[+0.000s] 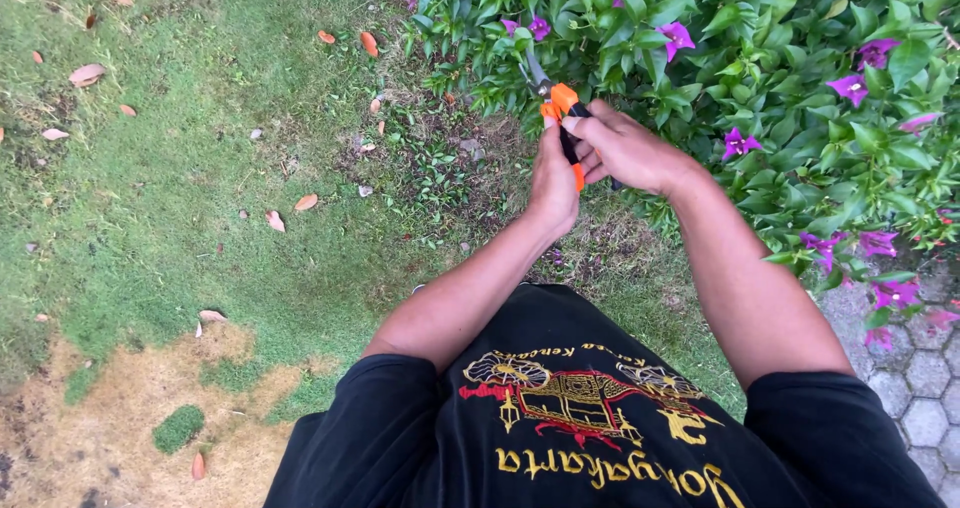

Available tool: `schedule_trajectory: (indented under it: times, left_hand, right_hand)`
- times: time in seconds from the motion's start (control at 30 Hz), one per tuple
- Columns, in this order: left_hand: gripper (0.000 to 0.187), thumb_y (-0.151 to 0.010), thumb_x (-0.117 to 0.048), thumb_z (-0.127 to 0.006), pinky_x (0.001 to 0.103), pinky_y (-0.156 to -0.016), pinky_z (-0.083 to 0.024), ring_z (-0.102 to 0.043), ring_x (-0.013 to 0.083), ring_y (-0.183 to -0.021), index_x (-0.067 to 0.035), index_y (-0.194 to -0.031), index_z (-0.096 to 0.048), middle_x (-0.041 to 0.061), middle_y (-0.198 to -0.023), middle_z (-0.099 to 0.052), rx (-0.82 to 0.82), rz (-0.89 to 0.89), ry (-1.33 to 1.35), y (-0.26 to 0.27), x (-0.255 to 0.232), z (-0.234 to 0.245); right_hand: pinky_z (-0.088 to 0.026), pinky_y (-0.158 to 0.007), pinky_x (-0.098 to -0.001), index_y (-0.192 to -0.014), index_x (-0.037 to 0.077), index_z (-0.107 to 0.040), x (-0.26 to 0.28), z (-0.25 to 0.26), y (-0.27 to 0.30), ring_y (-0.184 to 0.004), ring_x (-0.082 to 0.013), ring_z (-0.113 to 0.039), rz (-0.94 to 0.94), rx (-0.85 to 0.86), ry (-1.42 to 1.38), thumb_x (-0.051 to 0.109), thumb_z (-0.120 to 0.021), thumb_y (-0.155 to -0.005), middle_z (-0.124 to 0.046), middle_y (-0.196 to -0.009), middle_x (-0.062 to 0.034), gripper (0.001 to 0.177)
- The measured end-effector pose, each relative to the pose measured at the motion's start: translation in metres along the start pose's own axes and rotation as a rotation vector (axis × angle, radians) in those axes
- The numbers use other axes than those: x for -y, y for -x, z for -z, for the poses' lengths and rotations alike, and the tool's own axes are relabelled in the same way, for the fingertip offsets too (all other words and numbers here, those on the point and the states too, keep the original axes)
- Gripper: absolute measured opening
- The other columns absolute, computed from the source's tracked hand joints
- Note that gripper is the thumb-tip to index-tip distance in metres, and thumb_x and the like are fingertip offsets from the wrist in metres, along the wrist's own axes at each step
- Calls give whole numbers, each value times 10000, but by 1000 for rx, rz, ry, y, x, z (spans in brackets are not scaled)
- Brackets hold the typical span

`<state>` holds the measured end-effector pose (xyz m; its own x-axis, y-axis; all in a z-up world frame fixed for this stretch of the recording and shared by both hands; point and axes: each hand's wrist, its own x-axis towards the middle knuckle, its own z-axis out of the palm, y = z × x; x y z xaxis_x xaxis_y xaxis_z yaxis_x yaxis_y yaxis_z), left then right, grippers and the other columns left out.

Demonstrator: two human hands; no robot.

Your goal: The person uses pruning shears to trim branches and leaves from a flowering bougainvillea bush. They repeatedly reach into the foliage, cut stems, and remove the trimmed pieces by hand.

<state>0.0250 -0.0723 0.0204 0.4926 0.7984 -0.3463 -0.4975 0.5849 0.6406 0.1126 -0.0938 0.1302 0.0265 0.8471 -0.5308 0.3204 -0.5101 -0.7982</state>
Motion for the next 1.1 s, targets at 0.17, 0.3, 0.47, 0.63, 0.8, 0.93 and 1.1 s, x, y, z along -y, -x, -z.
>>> schedule_trajectory:
  times: [0.17,0.3,0.47,0.63,0.8,0.93,1.1]
  left_hand:
    - [414,-1110,-598,-350,253,-566,-480,-599,98,-640,-200,-1054,-450,-42,-804,-563,-4,24,100,-4,7,-6]
    - [424,-1103,-600,-351,228,-532,-459,-564,65,-601,-201,-1035,-476,-77,-775,-532,-8,44,122,-6,8,-6]
    - [436,-1094,-615,-379,290,-505,-475,-570,131,-579,-208,-1027,-522,-45,-749,-568,12,58,186,-24,7,1]
    - [463,-1041,-619,-463,307,-458,-484,-546,168,-507,-167,-974,-534,-7,-687,-546,-74,71,188,-38,-7,-2]
    - [489,-1007,-633,-512,333,-438,-506,-579,195,-488,-150,-945,-556,43,-679,-594,-116,92,191,-60,3,15]
    - [490,-1006,-622,-511,337,-434,-520,-583,191,-484,-137,-952,-555,50,-678,-595,-124,104,197,-55,-6,15]
    - [487,-1008,-617,-545,345,-466,-569,-654,222,-561,-132,-1024,-579,62,-774,-658,-89,138,239,-58,2,22]
  right_hand:
    - [-532,-941,-643,-1353,-71,-344,-6,7,-5,-1095,-522,-650,-9,7,23,452,-386,-1056,-547,-1207,-454,603]
    - [-547,-894,-637,-1319,-85,-389,5,10,1,-1049,-523,-668,-12,-21,77,462,-404,-1046,-582,-1154,-444,612]
    - [-602,-801,-566,-1257,-65,-464,-5,15,-22,-952,-446,-712,25,-57,214,473,-419,-1056,-628,-1061,-371,576]
    - [-615,-776,-527,-1238,-72,-488,2,14,-38,-922,-431,-707,44,-90,216,472,-436,-1052,-622,-1007,-336,578]
    - [-627,-710,-487,-1213,-57,-520,-3,13,-56,-840,-386,-713,33,-104,246,494,-447,-1040,-623,-942,-273,582]
    - [-619,-669,-469,-1194,-32,-534,-7,11,-63,-799,-361,-720,12,-107,259,529,-441,-1034,-638,-910,-245,590]
    - [-569,-667,-459,-1203,-13,-542,0,7,-57,-775,-329,-708,-10,-105,343,500,-430,-1030,-633,-929,-228,553]
